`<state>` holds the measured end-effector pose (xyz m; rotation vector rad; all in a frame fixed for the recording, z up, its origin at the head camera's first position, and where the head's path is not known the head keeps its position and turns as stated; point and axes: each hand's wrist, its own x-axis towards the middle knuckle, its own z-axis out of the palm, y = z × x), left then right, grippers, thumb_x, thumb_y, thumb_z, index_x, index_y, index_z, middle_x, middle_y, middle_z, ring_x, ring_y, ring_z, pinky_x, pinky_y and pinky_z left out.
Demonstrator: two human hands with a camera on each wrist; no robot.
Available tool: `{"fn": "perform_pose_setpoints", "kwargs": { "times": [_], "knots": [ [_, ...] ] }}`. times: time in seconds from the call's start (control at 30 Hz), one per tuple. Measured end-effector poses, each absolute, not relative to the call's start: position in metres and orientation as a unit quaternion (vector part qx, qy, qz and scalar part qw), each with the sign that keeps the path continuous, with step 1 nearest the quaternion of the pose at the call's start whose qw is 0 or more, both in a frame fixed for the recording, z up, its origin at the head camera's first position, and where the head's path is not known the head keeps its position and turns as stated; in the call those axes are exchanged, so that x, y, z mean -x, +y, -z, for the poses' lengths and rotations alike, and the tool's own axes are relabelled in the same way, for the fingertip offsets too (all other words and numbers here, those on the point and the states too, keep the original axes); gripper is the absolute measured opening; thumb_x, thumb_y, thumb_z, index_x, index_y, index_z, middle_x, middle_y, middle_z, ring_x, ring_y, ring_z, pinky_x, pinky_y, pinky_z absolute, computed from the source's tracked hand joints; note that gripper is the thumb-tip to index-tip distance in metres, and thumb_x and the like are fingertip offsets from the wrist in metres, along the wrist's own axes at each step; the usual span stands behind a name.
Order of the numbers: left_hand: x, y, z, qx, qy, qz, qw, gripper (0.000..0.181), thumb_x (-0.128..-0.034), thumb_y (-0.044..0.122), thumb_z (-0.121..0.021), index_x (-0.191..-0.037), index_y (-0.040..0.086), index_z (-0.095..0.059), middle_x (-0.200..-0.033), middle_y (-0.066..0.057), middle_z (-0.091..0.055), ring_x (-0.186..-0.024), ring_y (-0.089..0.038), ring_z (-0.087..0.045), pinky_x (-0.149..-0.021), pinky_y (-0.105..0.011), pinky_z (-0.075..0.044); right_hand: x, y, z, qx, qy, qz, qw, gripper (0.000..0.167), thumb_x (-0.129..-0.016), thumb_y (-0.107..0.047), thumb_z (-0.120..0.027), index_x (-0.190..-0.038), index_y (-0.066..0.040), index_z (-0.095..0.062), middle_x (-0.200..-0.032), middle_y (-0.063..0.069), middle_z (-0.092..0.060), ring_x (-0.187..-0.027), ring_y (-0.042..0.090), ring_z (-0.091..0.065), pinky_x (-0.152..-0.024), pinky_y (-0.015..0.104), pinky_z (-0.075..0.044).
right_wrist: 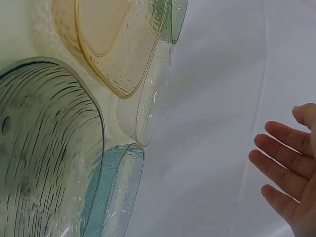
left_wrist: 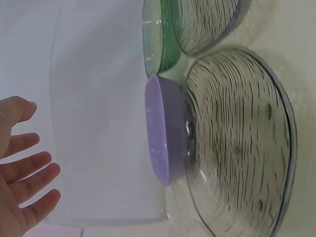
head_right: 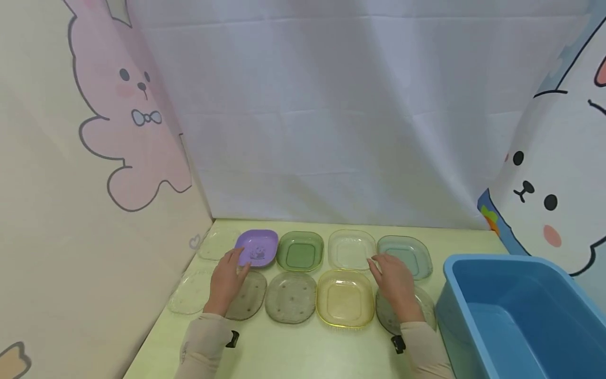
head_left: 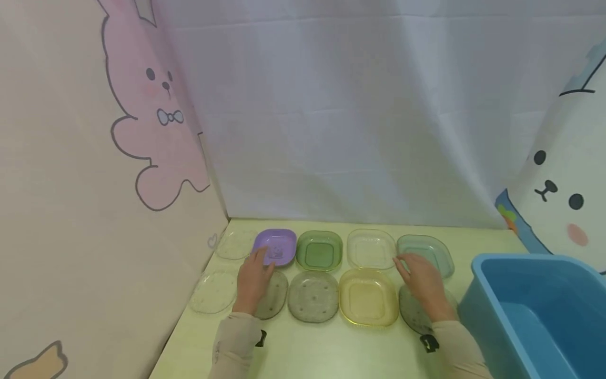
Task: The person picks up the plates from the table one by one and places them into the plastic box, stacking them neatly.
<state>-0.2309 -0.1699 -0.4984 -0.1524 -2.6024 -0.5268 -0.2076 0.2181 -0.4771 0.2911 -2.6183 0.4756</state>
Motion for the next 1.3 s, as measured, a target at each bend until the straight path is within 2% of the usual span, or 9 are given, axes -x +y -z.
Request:
{"fn": "perform_pose_setpoints", "kwargs": {
  "times": [0.1, 0.2, 0.3, 0.47, 0.6, 0.73, 0.87, 1.13, 1.3],
  "knots": [
    [0.225, -0.186, 0.5, 0.026, -0.95, 0.214, 0.227, 0.043, -0.084, 0.023, -0.065, -0.121, 0.006, -0.055, -0.117, -0.016, -0.059, -0.098, -0.031, -0.061, -0.073, -0.043, -0.05, 0.206, 0.22, 0.478, -0.103, -0.949, -0.175, 0.243, 0.019, -0.085, -0.018, -0.063, -0.095, -0.003, -0.067, -0.096, 0.016, -0.068, -0.091, 0.034, -0.063, -0.078, 0.046, -0.048],
    [0.217, -0.202, 0.504, 0.0, -0.946, 0.237, 0.222, 0.036, -0.0848, 0.021, -0.064, -0.116, 0.003, -0.057, -0.108, -0.015, -0.063, -0.083, -0.027, -0.065, -0.059, -0.037, -0.049, 0.206, 0.221, 0.48, -0.108, -0.943, -0.174, 0.263, 0.018, -0.083, -0.017, -0.065, -0.094, -0.003, -0.068, -0.094, 0.015, -0.069, -0.086, 0.032, -0.064, -0.073, 0.045, -0.05],
    [0.21, -0.219, 0.51, -0.033, -0.944, 0.255, 0.208, 0.027, -0.086, 0.021, -0.062, -0.107, 0.003, -0.061, -0.097, -0.013, -0.066, -0.072, -0.024, -0.064, -0.052, -0.033, -0.046, 0.205, 0.221, 0.484, -0.113, -0.936, -0.17, 0.288, 0.017, -0.08, -0.016, -0.068, -0.092, -0.004, -0.068, -0.088, 0.012, -0.07, -0.078, 0.029, -0.066, -0.064, 0.042, -0.051],
    [0.194, -0.255, 0.522, -0.112, -0.946, 0.277, 0.124, 0.025, -0.0899, 0.026, -0.056, -0.096, 0.003, -0.063, -0.091, -0.014, -0.065, -0.068, -0.023, -0.06, -0.053, -0.032, -0.042, 0.204, 0.222, 0.489, -0.11, -0.93, -0.167, 0.307, 0.015, -0.078, -0.015, -0.068, -0.09, -0.005, -0.069, -0.081, 0.009, -0.07, -0.069, 0.026, -0.066, -0.054, 0.04, -0.049],
    [0.176, -0.281, 0.529, -0.195, -0.939, 0.276, 0.059, 0.03, -0.0917, 0.027, -0.05, -0.088, 0.0, -0.06, -0.08, -0.015, -0.061, -0.059, -0.02, -0.051, -0.049, -0.03, -0.037, 0.201, 0.223, 0.491, -0.089, -0.937, -0.174, 0.291, 0.017, -0.081, -0.018, -0.065, -0.092, -0.005, -0.069, -0.087, 0.012, -0.07, -0.077, 0.03, -0.066, -0.061, 0.043, -0.05],
    [0.164, -0.295, 0.538, -0.278, -0.922, 0.268, -0.009, 0.045, -0.0937, 0.035, -0.044, -0.09, -0.007, -0.058, -0.076, -0.018, -0.06, -0.058, -0.022, -0.05, -0.051, -0.035, -0.039, 0.199, 0.222, 0.491, -0.067, -0.946, -0.188, 0.255, 0.023, -0.088, -0.024, -0.059, -0.095, -0.004, -0.068, -0.094, 0.014, -0.069, -0.086, 0.033, -0.065, -0.068, 0.046, -0.05],
    [0.16, -0.301, 0.55, -0.339, -0.903, 0.26, -0.053, 0.058, -0.0945, 0.043, -0.036, -0.088, -0.01, -0.059, -0.074, -0.022, -0.06, -0.061, -0.026, -0.053, -0.057, -0.042, -0.043, 0.197, 0.222, 0.492, -0.056, -0.95, -0.203, 0.229, 0.031, -0.093, -0.028, -0.051, -0.096, -0.002, -0.067, -0.096, 0.017, -0.068, -0.09, 0.035, -0.063, -0.072, 0.049, -0.049],
    [0.161, -0.303, 0.562, -0.372, -0.885, 0.274, -0.048, 0.068, -0.0941, 0.048, -0.032, -0.093, -0.015, -0.057, -0.075, -0.026, -0.059, -0.065, -0.032, -0.055, -0.064, -0.048, -0.043, 0.192, 0.225, 0.496, -0.035, -0.951, -0.215, 0.221, 0.034, -0.094, -0.029, -0.048, -0.097, -0.001, -0.067, -0.095, 0.018, -0.067, -0.09, 0.036, -0.062, -0.071, 0.05, -0.049],
    [0.167, -0.3, 0.565, -0.387, -0.875, 0.285, -0.054, 0.064, -0.0942, 0.044, -0.034, -0.098, -0.016, -0.055, -0.082, -0.029, -0.059, -0.074, -0.037, -0.057, -0.069, -0.05, -0.044, 0.189, 0.226, 0.5, -0.024, -0.945, -0.222, 0.237, 0.023, -0.09, -0.021, -0.056, -0.097, -0.003, -0.067, -0.086, 0.012, -0.068, -0.073, 0.026, -0.064, -0.059, 0.042, -0.049]
  ]
}}
